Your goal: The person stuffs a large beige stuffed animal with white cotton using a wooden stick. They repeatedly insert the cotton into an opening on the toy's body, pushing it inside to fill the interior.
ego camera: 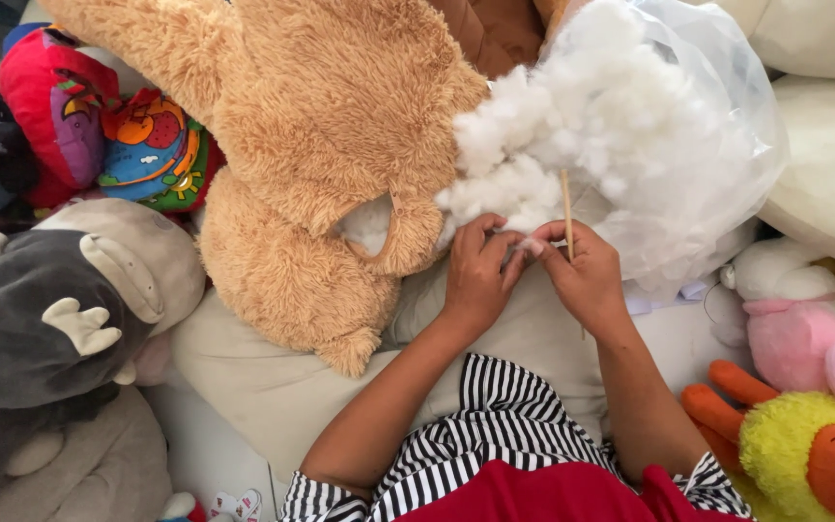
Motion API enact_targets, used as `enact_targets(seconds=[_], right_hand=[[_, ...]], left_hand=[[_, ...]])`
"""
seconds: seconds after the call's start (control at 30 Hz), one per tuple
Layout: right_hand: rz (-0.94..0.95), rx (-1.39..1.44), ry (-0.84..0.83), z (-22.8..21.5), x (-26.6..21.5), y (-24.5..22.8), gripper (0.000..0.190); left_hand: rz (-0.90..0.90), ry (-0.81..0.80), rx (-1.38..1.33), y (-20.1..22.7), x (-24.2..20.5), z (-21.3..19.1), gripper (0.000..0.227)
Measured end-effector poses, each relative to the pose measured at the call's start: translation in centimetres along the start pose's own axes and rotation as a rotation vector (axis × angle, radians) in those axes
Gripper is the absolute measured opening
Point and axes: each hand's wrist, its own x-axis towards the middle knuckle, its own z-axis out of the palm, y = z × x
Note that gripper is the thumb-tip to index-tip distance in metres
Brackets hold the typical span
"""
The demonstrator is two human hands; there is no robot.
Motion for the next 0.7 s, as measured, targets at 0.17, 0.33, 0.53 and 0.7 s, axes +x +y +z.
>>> enact_targets(seconds=[0.17, 0.33, 0.53, 0.7], right_hand=[[0.06, 0.219, -0.016, -0.6, 0.3, 1.2, 0.009], [0.112, 0.434, -0.075, -0.3, 0.5, -0.1, 0.013], [0.105, 0.613, -0.302, 2.0, 0.3, -5.1, 0.018], [-0.065, 0.285, -0.278, 5.9, 0.7, -7.9, 0.02]], left_hand=[[-0.001, -0.011, -0.009, -0.4, -0.5, 0.4, 0.01], [-0.013, -0.014, 0.009, -0.6, -1.1, 0.9, 0.012], [0.124, 0.081, 0.073, -1.3, -3.0, 2.2, 0.017], [0.293, 0.115, 0.262, 0.1, -2.0, -3.3, 0.033]])
